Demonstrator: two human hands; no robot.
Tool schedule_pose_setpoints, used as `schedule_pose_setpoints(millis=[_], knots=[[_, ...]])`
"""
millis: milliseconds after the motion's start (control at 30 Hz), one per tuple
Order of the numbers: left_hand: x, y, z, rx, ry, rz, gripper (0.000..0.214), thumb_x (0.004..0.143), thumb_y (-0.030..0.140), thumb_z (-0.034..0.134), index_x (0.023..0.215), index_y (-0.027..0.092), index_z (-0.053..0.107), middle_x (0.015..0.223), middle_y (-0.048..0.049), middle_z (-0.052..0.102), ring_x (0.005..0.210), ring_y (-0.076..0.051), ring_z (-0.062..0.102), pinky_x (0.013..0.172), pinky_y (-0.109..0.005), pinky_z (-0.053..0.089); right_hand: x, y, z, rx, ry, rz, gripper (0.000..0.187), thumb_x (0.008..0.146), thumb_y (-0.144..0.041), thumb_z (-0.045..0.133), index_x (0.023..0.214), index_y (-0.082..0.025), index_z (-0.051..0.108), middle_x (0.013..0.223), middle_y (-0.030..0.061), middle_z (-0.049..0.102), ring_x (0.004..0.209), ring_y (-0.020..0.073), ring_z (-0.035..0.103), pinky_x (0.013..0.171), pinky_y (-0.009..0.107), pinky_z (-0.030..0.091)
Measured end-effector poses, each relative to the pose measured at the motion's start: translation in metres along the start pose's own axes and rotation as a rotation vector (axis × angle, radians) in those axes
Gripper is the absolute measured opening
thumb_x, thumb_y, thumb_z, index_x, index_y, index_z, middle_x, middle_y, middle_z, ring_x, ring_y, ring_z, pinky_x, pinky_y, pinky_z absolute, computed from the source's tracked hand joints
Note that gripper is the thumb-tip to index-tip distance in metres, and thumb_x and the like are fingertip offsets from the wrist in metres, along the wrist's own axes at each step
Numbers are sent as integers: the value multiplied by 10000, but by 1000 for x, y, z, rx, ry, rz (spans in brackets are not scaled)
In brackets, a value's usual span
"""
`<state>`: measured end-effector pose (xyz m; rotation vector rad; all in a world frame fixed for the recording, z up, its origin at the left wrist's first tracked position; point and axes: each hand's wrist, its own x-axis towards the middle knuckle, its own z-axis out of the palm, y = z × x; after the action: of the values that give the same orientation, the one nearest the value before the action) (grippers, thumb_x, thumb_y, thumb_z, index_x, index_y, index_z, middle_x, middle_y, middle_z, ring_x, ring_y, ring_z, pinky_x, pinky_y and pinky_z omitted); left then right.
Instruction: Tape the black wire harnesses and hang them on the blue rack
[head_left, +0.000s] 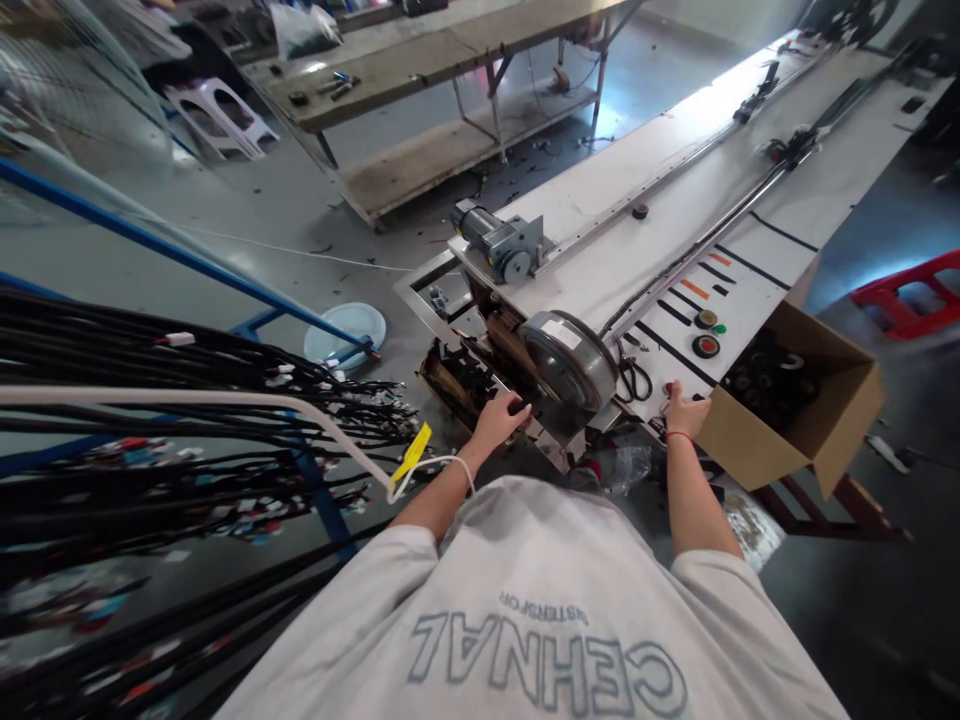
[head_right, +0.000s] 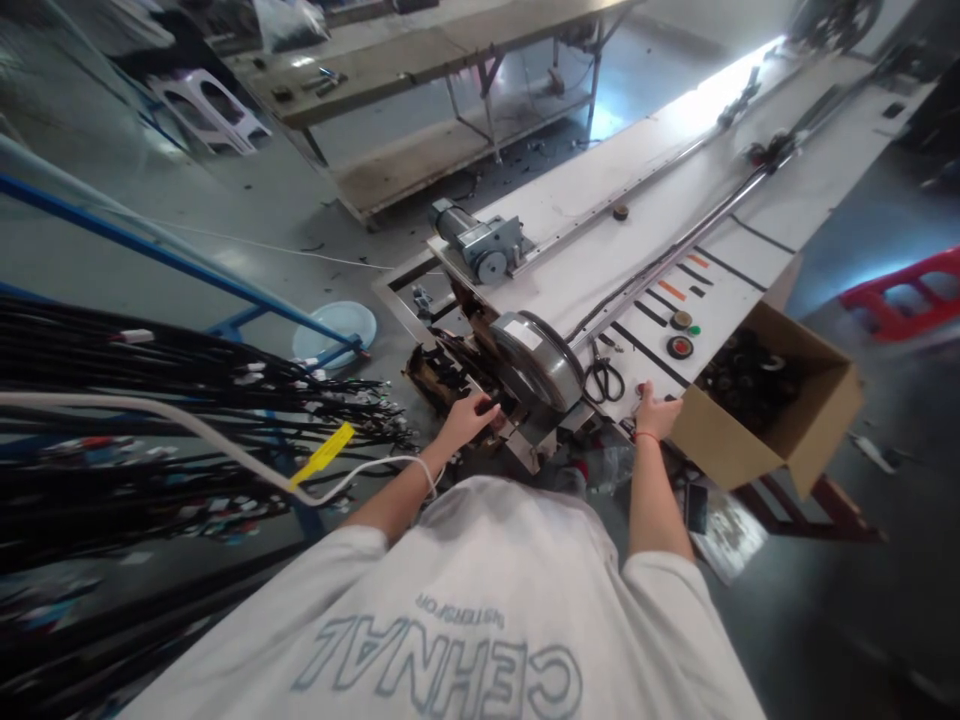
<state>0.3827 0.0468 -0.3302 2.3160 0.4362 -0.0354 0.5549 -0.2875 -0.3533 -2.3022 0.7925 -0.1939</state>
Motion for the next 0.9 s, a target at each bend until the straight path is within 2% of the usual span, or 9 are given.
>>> schedule_pose_setpoints(millis=[133, 267, 400, 500, 567, 700, 833, 900], knots=[[-9, -9, 1, 162, -46, -33, 220, 863, 362, 576, 936, 176, 668, 822, -68, 714, 751, -197, 658, 664, -249, 432, -1, -3, -1, 3, -13, 3, 699, 826, -564, 646, 1251, -43, 456, 1259, 287, 517, 1208, 385, 498, 1030, 465, 381], [-27, -43, 7, 267, -140, -74, 182, 872, 312, 548, 936, 179, 654, 852, -74, 711, 794, -202, 662, 698, -250, 431, 0, -2, -1, 2, -12, 0, 745, 803, -593, 663, 1263, -47, 450, 1263, 283, 519, 1209, 384, 500, 1032, 463, 382], [-45, -87, 8, 207, -309, -198, 193, 830, 356, 585, 817, 176, 654, 779, -56, 696, 745, -201, 638, 666, -252, 427, 4, 3, 3, -23, -12, 5, 747, 767, -601, 691, 1250, -82, 457, 1259, 267, 533, 1172, 389, 526, 1002, 487, 407], [-61, -103, -3, 85, -305, -159, 260, 814, 417, 576, 748, 173, 639, 725, -40, 673, 701, -189, 603, 650, -257, 422, 6, 5, 4, -25, -5, -4, 725, 766, -605, 680, 1225, -87, 466, 1250, 269, 539, 1168, 392, 526, 997, 492, 410], [-71, -103, -15, 2, -229, -132, 318, 813, 467, 551, 743, 168, 633, 692, -23, 650, 663, -173, 569, 624, -253, 414, 7, 6, 5, -26, -2, 2, 719, 760, -608, 681, 1210, -87, 473, 1235, 273, 547, 1157, 397, 531, 993, 498, 411], [-83, -87, -37, -60, -93, -115, 405, 818, 549, 518, 785, 163, 636, 635, 12, 594, 594, -141, 502, 569, -236, 384, 8, 6, 6, -45, -15, -4, 743, 778, -607, 666, 1242, -67, 451, 1244, 290, 537, 1158, 415, 530, 985, 519, 416], [-74, -67, -44, -34, -41, -96, 386, 810, 547, 557, 797, 171, 645, 632, 7, 614, 590, -149, 525, 592, -250, 417, 7, 5, 6, -40, -21, 0, 747, 786, -587, 667, 1272, -70, 434, 1277, 289, 517, 1190, 407, 512, 1002, 516, 406], [-62, -55, -43, -41, -25, -67, 355, 810, 523, 584, 838, 176, 651, 712, -14, 666, 647, -165, 577, 640, -260, 456, 5, 5, 5, -25, -14, -3, 746, 782, -592, 667, 1268, -75, 439, 1271, 281, 522, 1189, 404, 511, 1008, 513, 402]])
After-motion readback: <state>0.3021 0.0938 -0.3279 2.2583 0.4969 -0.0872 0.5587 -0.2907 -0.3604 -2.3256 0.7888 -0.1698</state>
